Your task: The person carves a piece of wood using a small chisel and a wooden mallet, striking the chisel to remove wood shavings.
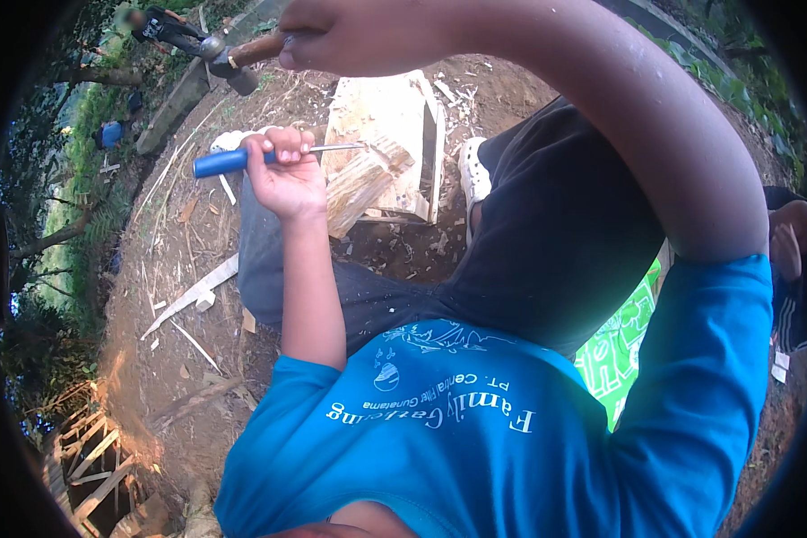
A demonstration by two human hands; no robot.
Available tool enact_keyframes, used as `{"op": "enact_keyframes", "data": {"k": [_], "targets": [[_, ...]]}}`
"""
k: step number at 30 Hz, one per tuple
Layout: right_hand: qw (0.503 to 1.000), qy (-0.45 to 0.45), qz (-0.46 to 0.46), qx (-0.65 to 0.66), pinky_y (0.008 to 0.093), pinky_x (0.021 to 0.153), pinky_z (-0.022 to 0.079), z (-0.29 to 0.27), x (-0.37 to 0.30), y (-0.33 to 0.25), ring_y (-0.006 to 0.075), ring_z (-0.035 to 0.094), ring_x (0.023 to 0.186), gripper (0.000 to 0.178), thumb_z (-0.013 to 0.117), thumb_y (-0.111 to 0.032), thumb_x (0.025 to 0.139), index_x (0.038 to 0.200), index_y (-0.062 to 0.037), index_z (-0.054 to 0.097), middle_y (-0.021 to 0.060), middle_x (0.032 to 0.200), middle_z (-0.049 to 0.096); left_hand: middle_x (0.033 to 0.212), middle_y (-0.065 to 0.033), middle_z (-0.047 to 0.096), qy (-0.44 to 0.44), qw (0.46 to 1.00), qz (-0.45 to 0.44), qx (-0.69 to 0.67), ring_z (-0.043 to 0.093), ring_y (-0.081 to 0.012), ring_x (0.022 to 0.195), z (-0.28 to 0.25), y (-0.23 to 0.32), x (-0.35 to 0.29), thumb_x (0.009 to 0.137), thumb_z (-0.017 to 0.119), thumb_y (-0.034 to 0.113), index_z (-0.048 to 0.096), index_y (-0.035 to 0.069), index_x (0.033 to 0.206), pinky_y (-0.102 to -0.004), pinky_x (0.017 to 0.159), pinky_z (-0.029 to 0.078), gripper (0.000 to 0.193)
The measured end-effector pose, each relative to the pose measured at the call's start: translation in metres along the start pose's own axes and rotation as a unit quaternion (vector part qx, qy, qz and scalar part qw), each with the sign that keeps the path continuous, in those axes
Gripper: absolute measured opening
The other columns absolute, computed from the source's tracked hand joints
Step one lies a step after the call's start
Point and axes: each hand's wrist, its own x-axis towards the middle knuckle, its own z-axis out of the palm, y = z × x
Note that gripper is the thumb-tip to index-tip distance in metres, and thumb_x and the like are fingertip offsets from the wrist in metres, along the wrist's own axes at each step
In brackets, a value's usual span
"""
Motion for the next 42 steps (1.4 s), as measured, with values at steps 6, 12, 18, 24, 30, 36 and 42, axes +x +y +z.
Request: {"op": "enact_keyframes", "data": {"k": [6,12,18,24,30,36,42], "targets": [[0.996,0.004,0.088,-0.008,0.0464,0.076,0.051,0.0,0.012,-0.011,0.0322,0.063,0.074,0.035,0.048,-0.025,0.106,0.099,0.0046,0.064,0.018,0.079,0.064,0.069,0.0007,0.041,-0.096,0.99,-0.046,0.092,0.038,-0.0114,0.064,0.017,-0.01,0.004,0.106,0.058,0.024,0.049,0.012,0.091,-0.0301,0.062,0.036,0.022],[0.995,0.076,0.051,-0.042,0.0449,0.077,0.051,0.006,-0.002,-0.013,0.0286,0.062,0.075,0.036,0.047,-0.026,0.108,0.096,0.0035,0.063,0.0149,0.08,0.063,0.07,0.0028,0.042,-0.111,0.986,-0.081,0.099,0.038,-0.0072,0.063,0.024,-0.01,0.01,0.106,0.059,0.022,0.049,0.011,0.095,-0.0262,0.06,0.036,0.019],[0.988,0.022,0.151,-0.016,0.0421,0.071,0.05,-0.008,0.012,-0.032,0.0218,0.054,0.066,0.038,0.046,-0.027,0.109,0.089,0.0011,0.06,0.0093,0.072,0.056,0.071,0.0029,0.043,-0.112,0.981,-0.076,0.141,0.039,-0.0063,0.063,0.022,-0.007,0.007,0.106,0.06,0.022,0.049,0.011,0.097,-0.0255,0.059,0.036,0.018],[0.988,0.087,0.12,0.032,0.0388,0.063,0.047,-0.019,-0.004,-0.059,0.0192,0.05,0.06,0.038,0.044,-0.026,0.11,0.085,-0.0004,0.058,0.0058,0.067,0.051,0.071,0.0029,0.043,-0.123,0.982,-0.082,0.115,0.039,-0.0063,0.062,0.027,-0.021,0.007,0.106,0.06,0.022,0.049,0.011,0.099,-0.0254,0.059,0.037,0.017],[0.995,0.078,-0.05,0.035,0.0416,0.061,0.05,0.006,0.007,-0.028,0.0241,0.054,0.057,0.037,0.044,-0.021,0.108,0.084,0.0017,0.06,0.0098,0.066,0.056,0.071,0.0028,0.043,-0.108,0.981,-0.069,0.146,0.039,-0.0064,0.062,0.023,-0.015,0.003,0.106,0.06,0.021,0.048,0.01,0.098,-0.026,0.059,0.037,0.018],[0.989,0.097,0.05,-0.096,0.0448,0.069,0.052,0.014,0.001,-0.034,0.0298,0.061,0.066,0.035,0.045,-0.022,0.107,0.091,0.0041,0.061,0.017,0.072,0.062,0.067,0.0036,0.038,-0.059,0.995,-0.053,0.063,0.037,-0.0087,0.061,0.008,-0.011,0.001,0.106,0.057,0.019,0.044,0.013,0.091,-0.0281,0.058,0.035,0.02],[0.996,-0.011,0.089,-0.014,0.0457,0.071,0.05,-0.002,0.006,-0.033,0.0307,0.062,0.071,0.034,0.047,-0.025,0.107,0.099,0.0047,0.061,0.0173,0.077,0.063,0.063,0.0017,0.038,0.032,0.997,-0.011,-0.063,0.035,-0.0126,0.06,-0.017,-0.012,-0.006,0.105,0.051,0.028,0.045,0.014,0.081,-0.0327,0.068,0.037,0.028]]}}
